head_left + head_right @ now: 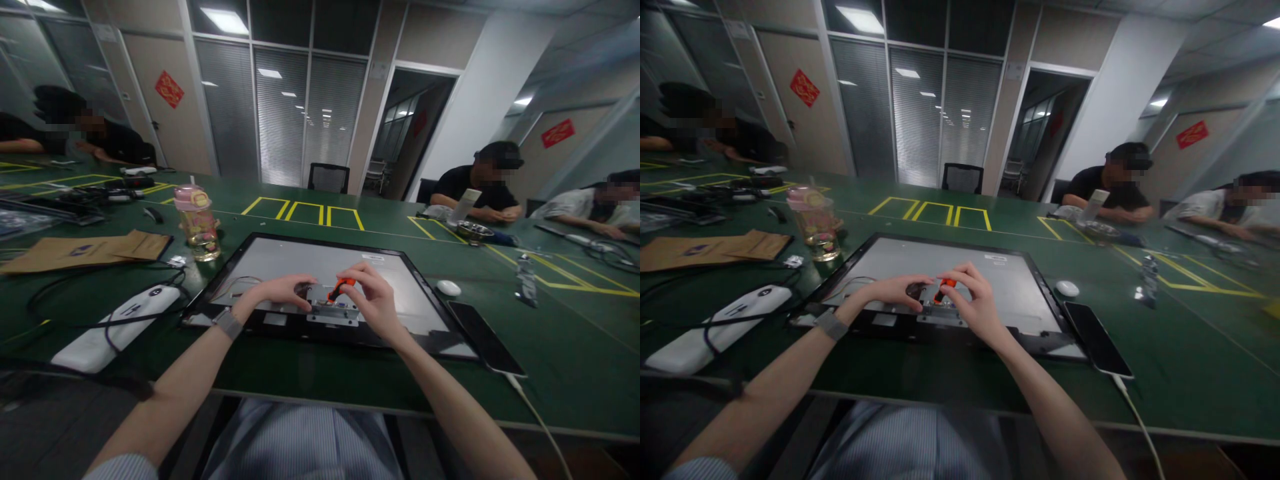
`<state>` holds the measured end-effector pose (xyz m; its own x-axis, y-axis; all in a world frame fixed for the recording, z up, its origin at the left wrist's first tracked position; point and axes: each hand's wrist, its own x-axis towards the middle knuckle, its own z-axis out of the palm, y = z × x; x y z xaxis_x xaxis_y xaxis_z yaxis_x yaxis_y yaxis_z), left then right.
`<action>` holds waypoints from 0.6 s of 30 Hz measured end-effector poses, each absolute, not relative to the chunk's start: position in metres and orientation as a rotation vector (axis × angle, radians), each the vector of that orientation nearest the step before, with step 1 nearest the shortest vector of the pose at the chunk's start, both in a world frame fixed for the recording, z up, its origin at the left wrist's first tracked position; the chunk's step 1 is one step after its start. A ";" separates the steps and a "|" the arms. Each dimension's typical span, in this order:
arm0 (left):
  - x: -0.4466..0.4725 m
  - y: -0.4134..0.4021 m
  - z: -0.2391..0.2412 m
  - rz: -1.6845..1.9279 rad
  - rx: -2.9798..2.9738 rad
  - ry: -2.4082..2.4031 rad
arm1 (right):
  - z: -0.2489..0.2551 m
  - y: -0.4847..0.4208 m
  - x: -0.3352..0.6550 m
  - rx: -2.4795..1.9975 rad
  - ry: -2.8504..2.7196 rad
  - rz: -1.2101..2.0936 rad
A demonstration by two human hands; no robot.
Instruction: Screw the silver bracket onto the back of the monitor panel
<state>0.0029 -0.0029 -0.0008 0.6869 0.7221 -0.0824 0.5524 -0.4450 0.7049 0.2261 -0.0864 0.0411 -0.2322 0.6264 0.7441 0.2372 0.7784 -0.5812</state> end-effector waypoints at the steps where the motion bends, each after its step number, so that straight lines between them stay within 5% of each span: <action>1: 0.003 -0.003 0.000 0.292 2.164 0.971 | 0.040 -0.087 0.226 -0.671 -1.807 0.425; 9: 0.002 -0.005 0.002 0.321 2.184 0.890 | 0.034 -0.086 0.226 -0.592 -1.792 0.662; 18: 0.003 -0.004 0.001 0.299 2.156 0.980 | 0.035 -0.085 0.225 -0.703 -1.809 0.332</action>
